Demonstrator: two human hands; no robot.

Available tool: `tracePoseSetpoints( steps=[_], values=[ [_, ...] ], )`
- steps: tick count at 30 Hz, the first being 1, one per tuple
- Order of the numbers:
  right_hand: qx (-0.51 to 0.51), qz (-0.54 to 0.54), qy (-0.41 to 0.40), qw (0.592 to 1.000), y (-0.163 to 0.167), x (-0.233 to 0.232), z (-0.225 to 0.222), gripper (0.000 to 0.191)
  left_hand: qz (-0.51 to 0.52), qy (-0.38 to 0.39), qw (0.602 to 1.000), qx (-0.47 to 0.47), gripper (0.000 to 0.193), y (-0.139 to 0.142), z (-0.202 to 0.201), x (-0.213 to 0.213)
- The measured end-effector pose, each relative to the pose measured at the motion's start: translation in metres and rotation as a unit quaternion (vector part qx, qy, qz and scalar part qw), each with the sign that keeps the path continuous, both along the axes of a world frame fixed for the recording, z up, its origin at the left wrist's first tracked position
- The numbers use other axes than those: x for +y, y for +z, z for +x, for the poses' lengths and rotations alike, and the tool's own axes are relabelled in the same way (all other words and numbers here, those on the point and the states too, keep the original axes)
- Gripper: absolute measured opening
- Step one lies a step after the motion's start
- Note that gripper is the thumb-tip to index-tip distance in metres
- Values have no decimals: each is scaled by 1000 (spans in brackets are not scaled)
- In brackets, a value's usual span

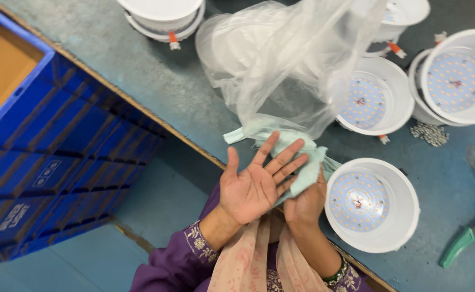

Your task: The person assembles LED light fixtures by wiping the interior, placing a cover, and securing it with screws using a screwdriver. The person handles multiple units sequentially, stacking completed fixtures on the table.

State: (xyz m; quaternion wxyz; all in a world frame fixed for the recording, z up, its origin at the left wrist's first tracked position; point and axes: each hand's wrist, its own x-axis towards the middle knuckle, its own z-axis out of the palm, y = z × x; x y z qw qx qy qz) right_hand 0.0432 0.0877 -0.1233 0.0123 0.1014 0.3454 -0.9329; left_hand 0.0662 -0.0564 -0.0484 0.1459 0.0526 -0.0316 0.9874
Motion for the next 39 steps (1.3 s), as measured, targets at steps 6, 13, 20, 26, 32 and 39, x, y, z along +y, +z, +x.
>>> tracePoseSetpoints(
  steps=[6,13,20,26,32,39],
  values=[
    [73,49,40,995,-8,1,16,35,-473,134,868,62,82,0,-7,-9],
    [9,32,39,999,-15,-2,28,37,-808,305,489,123,68,-1,-12,8],
    [11,90,36,995,-16,-15,26,33,-838,300,442,108,50,-9,-23,30],
    [68,163,13,984,-13,-15,24,26,-812,281,494,137,51,2,-25,33],
    [21,99,11,995,9,-12,17,37,-750,261,560,236,48,17,-14,28],
    [118,-6,77,990,68,-15,32,85,-734,332,518,286,37,9,-40,30]
  ],
)
